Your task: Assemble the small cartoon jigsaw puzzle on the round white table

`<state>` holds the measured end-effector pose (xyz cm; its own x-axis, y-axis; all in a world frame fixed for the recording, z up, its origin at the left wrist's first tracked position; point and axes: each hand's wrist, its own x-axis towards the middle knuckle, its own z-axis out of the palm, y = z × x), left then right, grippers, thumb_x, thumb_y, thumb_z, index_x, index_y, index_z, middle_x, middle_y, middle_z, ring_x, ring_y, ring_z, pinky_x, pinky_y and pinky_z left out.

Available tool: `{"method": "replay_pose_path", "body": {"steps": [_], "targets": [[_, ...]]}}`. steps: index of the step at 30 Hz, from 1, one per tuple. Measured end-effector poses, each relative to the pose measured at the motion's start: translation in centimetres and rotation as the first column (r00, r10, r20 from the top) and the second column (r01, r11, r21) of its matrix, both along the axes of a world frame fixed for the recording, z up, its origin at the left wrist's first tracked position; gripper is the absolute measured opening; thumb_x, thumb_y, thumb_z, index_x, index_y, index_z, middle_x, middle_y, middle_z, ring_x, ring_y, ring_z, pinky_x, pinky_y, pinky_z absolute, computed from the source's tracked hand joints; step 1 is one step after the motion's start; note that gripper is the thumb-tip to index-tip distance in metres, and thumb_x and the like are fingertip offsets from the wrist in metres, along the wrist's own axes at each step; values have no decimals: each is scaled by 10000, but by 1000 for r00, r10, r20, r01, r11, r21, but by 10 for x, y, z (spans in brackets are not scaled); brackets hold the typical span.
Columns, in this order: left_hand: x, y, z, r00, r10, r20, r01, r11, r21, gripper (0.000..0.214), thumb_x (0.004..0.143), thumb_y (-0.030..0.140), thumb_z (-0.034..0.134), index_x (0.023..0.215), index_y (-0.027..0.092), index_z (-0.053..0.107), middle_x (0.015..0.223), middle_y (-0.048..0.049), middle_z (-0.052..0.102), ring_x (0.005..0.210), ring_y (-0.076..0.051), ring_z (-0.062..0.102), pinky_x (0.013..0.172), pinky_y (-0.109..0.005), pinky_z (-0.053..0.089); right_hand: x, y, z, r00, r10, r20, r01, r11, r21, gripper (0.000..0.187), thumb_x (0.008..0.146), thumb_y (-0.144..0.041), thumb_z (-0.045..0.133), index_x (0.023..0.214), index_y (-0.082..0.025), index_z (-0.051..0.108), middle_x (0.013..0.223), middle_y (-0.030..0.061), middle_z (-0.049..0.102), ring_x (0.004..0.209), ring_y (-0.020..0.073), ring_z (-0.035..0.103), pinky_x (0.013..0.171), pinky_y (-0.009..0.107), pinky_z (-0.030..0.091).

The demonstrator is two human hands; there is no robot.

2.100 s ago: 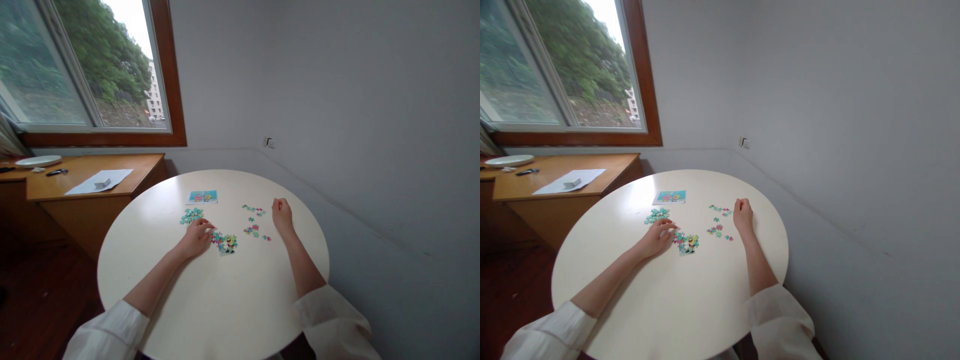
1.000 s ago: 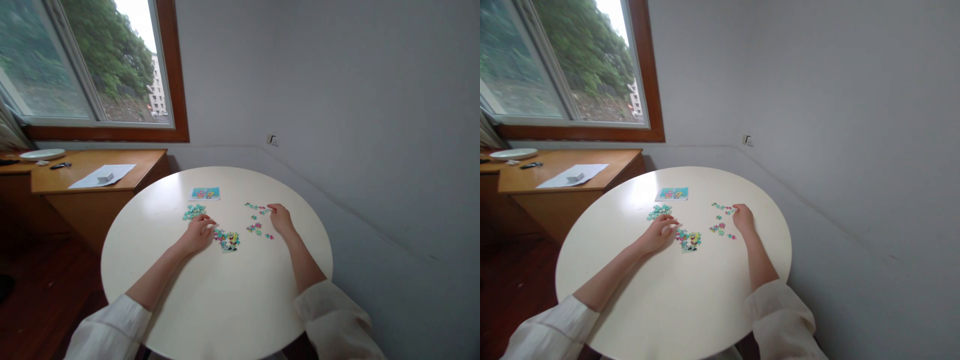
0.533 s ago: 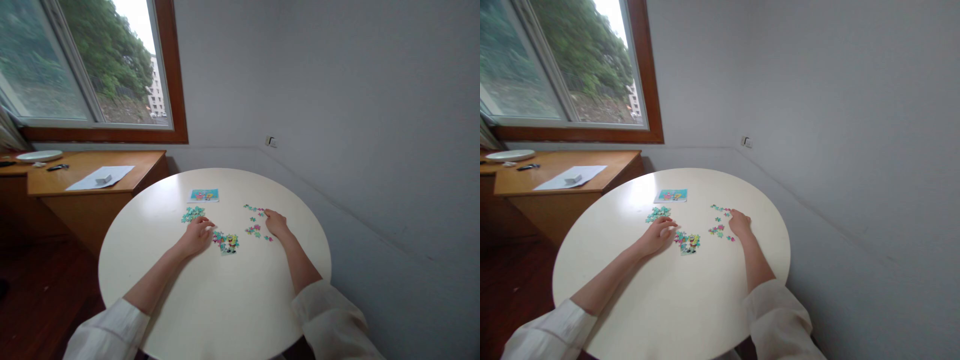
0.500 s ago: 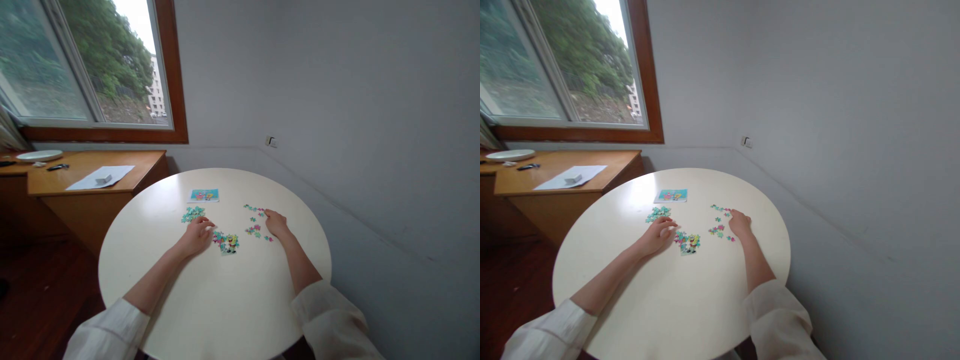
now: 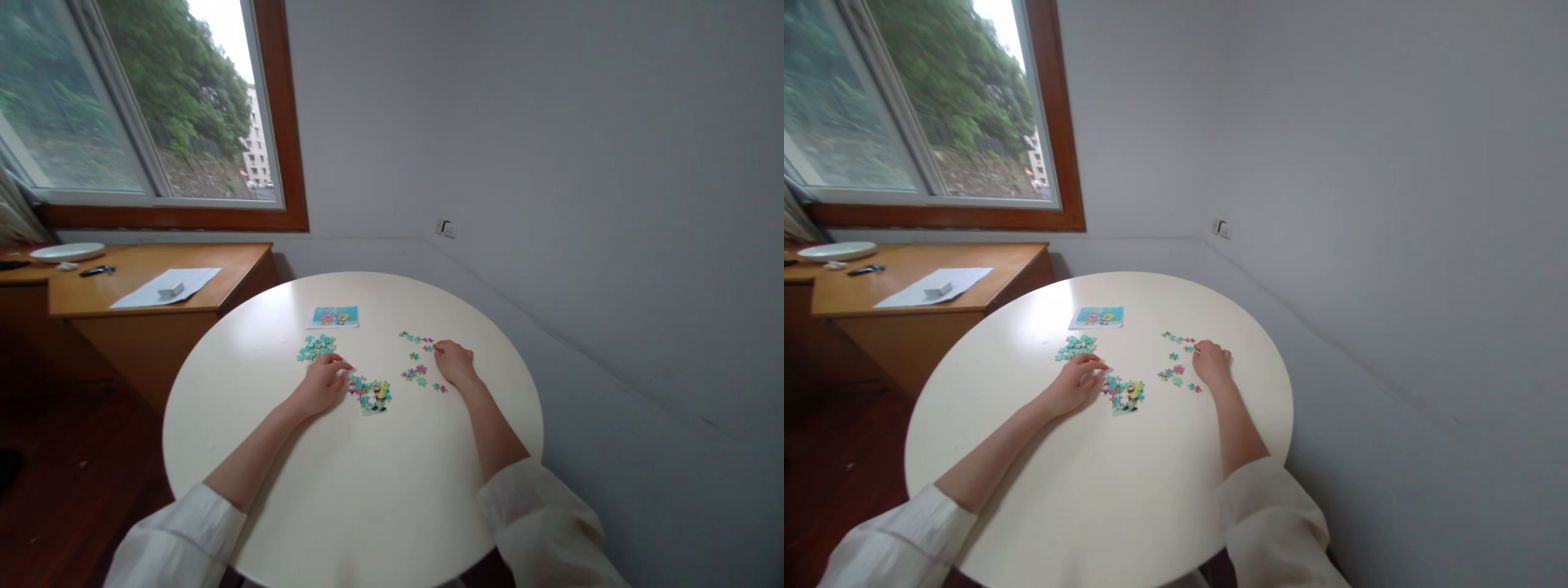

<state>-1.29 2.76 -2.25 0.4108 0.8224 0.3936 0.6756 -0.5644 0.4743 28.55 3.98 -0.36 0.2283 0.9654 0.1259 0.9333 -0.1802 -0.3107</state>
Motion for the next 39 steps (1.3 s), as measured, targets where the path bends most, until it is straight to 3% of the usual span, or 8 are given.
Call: {"method": "replay_pose_path", "body": {"steps": [16,26,39], "targets": [[3,-5,8,999,-17,-34,16,999,-39,271,784,227,451,957,197,658,1037,-97,571,988,-233,531,884,-416,419,1,-1,-4,1000,-16,-2,16,998,63,272,796,-185,460,990,-217,648,1140,52,610,1057,213,522,900,372,298],[4,-4,5,1000,-5,-29,5,1000,-30,272,784,216,444,950,201,659,1032,-91,571,988,-225,528,891,-403,415,4,1,-5,998,-44,-39,47,996,82,176,765,-208,513,823,-227,678,972,23,669,932,189,572,847,352,310],[3,-4,3,999,-24,-21,23,999,-38,274,783,235,447,959,202,654,1043,-95,571,998,-233,518,890,-403,416,8,1,-7,995,-70,-65,74,995,62,199,757,-269,545,894,-225,683,972,35,671,927,189,584,825,326,360]]}}
